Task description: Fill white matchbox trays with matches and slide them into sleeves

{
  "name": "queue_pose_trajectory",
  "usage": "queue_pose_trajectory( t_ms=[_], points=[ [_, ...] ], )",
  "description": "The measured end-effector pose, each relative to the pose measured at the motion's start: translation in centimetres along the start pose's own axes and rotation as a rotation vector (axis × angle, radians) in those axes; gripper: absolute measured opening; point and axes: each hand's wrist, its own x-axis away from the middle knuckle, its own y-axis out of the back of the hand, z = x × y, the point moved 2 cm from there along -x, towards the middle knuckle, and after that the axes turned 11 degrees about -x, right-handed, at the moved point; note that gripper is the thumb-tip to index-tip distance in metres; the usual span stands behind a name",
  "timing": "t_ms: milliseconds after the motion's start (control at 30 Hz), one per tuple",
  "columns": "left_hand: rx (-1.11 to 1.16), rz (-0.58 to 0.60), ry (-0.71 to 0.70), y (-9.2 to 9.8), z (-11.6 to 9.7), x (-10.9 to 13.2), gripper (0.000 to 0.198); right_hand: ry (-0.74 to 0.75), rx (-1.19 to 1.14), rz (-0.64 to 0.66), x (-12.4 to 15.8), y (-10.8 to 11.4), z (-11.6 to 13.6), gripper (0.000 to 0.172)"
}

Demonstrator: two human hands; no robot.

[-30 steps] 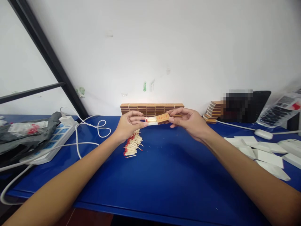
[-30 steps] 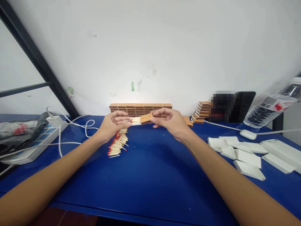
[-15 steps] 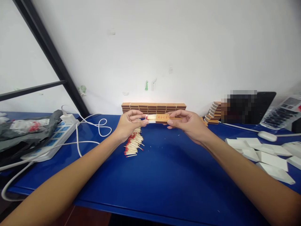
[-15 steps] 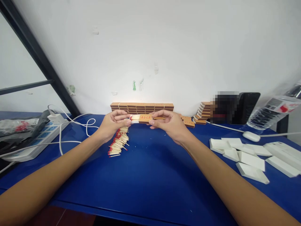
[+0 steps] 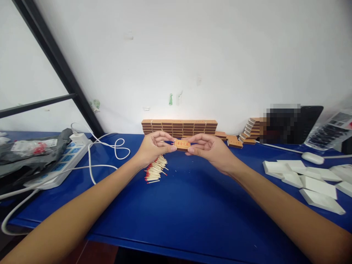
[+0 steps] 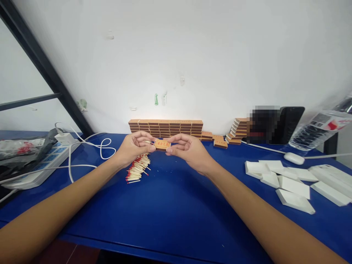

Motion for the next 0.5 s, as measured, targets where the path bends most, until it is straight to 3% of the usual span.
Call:
queue_pose_trajectory(
  t_ms=[233, 500],
  points=[
    [-0.005, 0.140, 0.057, 0.13, -0.11, -0.11, 0.054, -0.039, -0.026, 0.070, 0.36, -1.26, 0.41, 0.037],
    [0.029, 0.125, 0.129, -0.28, -0.65, 0.06, 0.045, 0.001, -0.036, 0.023, -0.01, -0.40, 0.35, 0.041]
  ],
)
